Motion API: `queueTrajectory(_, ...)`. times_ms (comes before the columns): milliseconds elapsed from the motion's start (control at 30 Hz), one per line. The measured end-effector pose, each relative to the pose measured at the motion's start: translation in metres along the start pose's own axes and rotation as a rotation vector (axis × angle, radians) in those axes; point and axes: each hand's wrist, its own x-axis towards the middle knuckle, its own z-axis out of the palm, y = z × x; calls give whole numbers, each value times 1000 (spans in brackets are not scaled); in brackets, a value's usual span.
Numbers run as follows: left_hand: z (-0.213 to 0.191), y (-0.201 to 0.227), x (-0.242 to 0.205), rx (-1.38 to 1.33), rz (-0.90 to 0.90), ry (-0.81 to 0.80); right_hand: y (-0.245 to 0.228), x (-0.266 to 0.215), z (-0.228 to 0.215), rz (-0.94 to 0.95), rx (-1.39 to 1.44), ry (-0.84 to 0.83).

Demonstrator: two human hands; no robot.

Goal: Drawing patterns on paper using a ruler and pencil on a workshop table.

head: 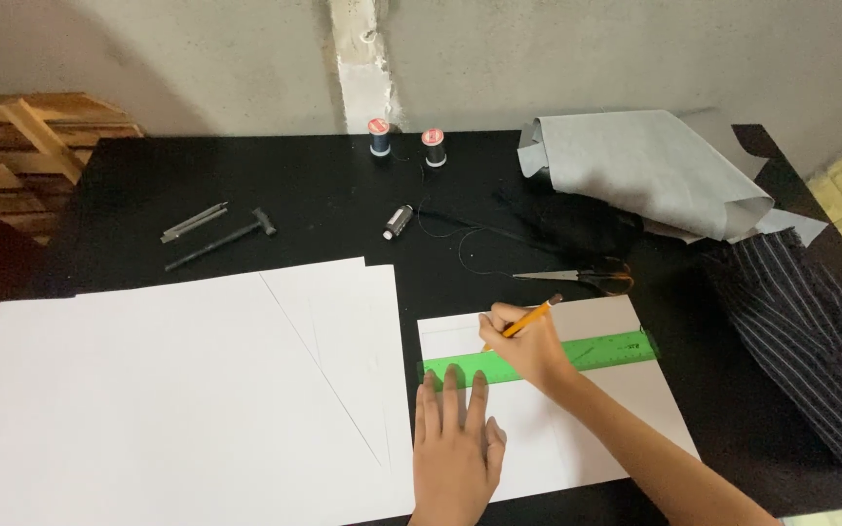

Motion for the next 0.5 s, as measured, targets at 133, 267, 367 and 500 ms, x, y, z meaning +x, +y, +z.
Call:
queueTrajectory(133, -1, 1, 0, 5, 5, 9, 6, -1, -14, 13, -44, -5)
queueTrajectory(267, -2, 1, 1, 0, 8, 23, 11, -1, -26, -34, -86, 6)
queueTrajectory(367, -3, 1, 1, -7, 7, 15, 13, -3, -32, 29, -107, 42)
queueTrajectory(500, -2, 0, 1, -16, 8, 9, 16, -4, -40, 5, -103, 73)
